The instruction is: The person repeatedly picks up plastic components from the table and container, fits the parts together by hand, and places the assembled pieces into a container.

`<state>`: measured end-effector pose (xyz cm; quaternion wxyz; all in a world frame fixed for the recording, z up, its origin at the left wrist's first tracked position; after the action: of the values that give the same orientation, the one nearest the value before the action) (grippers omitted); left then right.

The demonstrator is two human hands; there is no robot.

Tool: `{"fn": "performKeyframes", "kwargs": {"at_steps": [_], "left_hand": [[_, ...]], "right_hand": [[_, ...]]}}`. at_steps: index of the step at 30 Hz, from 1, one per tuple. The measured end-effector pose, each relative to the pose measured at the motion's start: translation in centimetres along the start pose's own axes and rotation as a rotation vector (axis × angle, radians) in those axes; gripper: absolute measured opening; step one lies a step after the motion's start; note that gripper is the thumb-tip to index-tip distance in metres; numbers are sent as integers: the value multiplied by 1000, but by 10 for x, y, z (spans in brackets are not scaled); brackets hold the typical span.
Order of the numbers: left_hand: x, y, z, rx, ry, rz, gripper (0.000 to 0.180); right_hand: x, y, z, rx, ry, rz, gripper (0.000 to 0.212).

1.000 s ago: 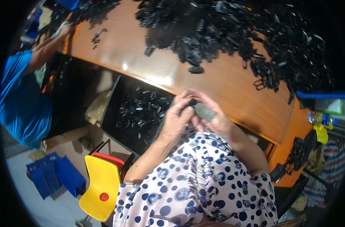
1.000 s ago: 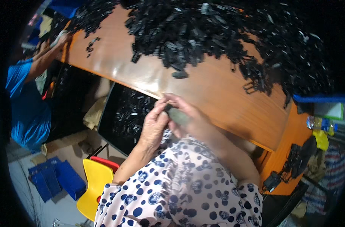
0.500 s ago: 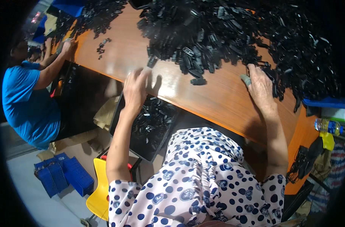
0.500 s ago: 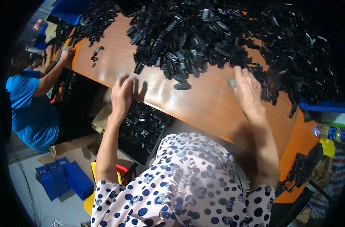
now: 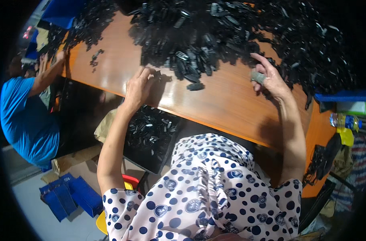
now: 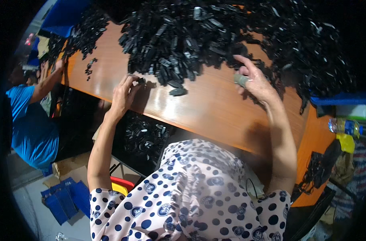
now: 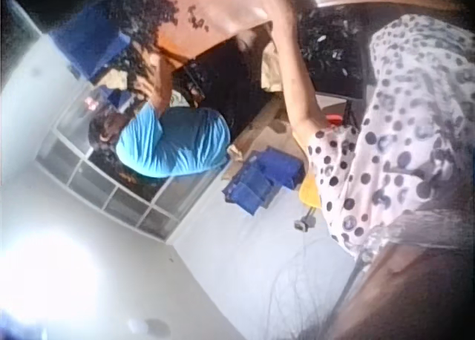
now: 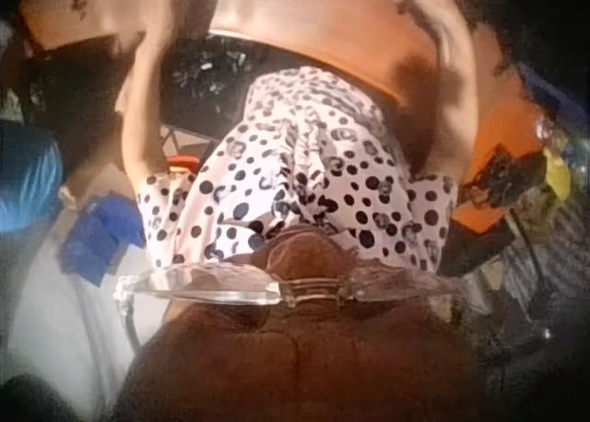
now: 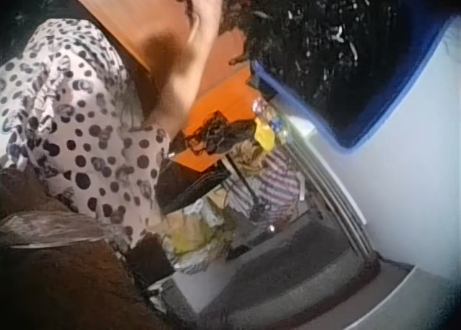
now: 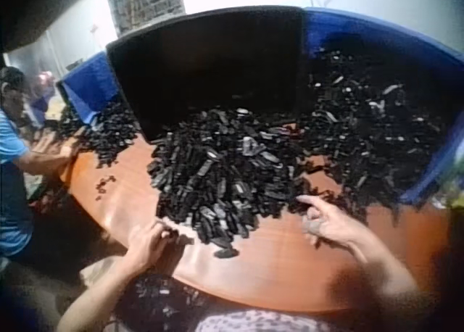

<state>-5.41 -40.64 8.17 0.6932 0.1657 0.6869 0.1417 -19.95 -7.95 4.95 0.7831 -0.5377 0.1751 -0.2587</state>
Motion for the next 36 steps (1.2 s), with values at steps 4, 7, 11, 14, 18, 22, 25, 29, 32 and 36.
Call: {"fn": "performKeyframes", "kwargs": {"at_steps": [4,7,11,14,18,22,25,29,32,36], "left_hand": [[60,53,9,-102,-118,643,20],[88,112,7,52,-98,805,23],[116,150,2,64,-147,960,24],[108,171,2,170,-106,819,23],[92,186,5,260,-51,686,19],[88,193,6,271,-74,599,19],[82,197,9,315,-24,550,25],[84,196,12,314,-41,532,23],[82,198,16,361,-38,466,21],[73,205,27,459,8,314,24]], "right_hand": [[7,15,10,-106,2,-216,58],[17,13,20,-284,16,-360,47],[38,14,42,-334,64,-397,35],[58,15,60,-396,-16,-572,30],[73,23,65,-392,-100,-726,24],[79,32,65,-385,-109,-772,20],[83,39,65,-356,-97,-789,21],[87,39,68,-281,-99,-721,22],[89,32,72,-213,-126,-514,22],[100,39,76,-45,-218,-493,22]]}}
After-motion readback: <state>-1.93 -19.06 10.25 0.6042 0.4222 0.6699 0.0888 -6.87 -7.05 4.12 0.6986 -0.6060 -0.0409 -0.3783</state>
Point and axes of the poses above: each hand's wrist, its own z-axis away from the middle knuckle, its own x-axis out of the palm, y = z × x, the point moved 9 cm from there along -z, towards the middle knuckle, and after that the axes turned 15 degrees about -y, right-handed, at the moved point
